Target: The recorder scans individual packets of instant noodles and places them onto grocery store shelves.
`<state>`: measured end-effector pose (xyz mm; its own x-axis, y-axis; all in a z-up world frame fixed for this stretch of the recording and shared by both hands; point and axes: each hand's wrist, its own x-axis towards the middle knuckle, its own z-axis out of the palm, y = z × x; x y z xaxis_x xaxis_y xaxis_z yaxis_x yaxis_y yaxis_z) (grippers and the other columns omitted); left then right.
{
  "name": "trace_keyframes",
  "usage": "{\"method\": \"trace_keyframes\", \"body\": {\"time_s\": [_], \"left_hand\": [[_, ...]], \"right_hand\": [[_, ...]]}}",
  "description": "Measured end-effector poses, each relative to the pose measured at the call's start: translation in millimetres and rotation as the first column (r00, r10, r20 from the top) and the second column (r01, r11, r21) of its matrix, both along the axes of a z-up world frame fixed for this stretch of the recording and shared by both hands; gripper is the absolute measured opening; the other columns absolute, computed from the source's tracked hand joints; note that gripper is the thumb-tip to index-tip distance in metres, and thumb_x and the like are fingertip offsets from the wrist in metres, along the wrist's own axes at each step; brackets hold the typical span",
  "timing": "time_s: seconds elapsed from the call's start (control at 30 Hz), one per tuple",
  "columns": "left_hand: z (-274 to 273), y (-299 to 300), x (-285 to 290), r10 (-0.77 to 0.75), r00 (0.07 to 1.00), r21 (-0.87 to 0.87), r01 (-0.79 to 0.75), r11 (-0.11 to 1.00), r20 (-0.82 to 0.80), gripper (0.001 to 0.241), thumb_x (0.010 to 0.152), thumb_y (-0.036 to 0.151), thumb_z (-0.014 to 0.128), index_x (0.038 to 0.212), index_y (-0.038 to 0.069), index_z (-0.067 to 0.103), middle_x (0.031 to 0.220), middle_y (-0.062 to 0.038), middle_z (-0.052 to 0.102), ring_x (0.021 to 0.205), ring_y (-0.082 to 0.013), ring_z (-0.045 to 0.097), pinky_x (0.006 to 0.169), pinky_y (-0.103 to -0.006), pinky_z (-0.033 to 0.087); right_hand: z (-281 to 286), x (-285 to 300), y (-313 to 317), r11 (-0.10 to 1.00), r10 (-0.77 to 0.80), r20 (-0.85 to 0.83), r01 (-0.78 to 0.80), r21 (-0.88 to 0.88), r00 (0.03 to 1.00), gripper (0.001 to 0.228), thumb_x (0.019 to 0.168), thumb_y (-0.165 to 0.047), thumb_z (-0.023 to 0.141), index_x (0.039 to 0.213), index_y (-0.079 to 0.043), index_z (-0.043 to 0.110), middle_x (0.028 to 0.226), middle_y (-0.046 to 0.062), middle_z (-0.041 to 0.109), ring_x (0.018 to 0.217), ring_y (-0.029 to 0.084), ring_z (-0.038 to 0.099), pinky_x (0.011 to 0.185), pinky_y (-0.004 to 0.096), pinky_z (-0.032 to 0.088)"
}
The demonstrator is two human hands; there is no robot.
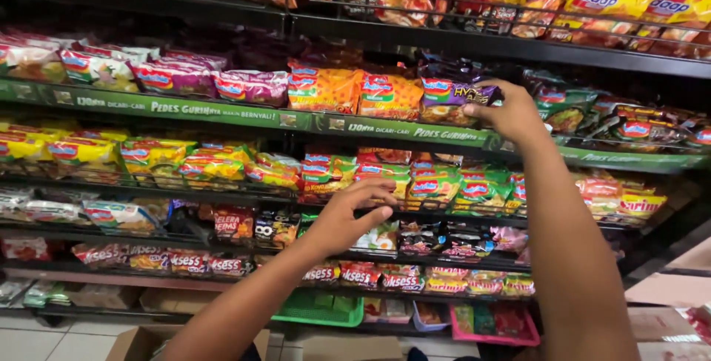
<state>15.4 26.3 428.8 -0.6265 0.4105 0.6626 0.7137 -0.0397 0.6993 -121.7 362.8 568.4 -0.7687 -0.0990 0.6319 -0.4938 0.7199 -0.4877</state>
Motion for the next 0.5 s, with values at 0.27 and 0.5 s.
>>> {"method": "trace_keyframes", "body": {"time_s": [0.27,0.5], "left_hand": [[0.4,-7.8,5.1,0.052,0.999,-0.06,-0.051,0.997,0.01,0.022,0.095,0.021,0.07,0.113,0.008,0.071,0.142,-0.012,0.062,0.133,-0.0253,0.06,0.104,-0.0389,0.054],[-6.7,-2.1,4.0,0.041,0.999,-0.055,-0.04,0.998,0.011,0.022,0.096,0.022,0.07,0.113,0.008,0.072,0.143,-0.012,0.061,0.132,-0.025,0.061,0.103,-0.0384,0.055]], "right_hand": [[0.1,6.1,-32.4,0.925,-0.271,-0.275,0.329,0.192,0.923,0.068,0.057,-0.026,0.099,0.112,-0.001,0.068,0.1,0.025,0.071,0.092,0.044,0.069,0.079,0.049,0.054],[1.4,13.2,-54.4,0.955,-0.123,-0.236,0.18,0.237,0.964,0.038,0.071,-0.015,0.092,0.094,0.0,0.065,0.08,0.016,0.07,0.077,0.036,0.071,0.071,0.043,0.056]]}}
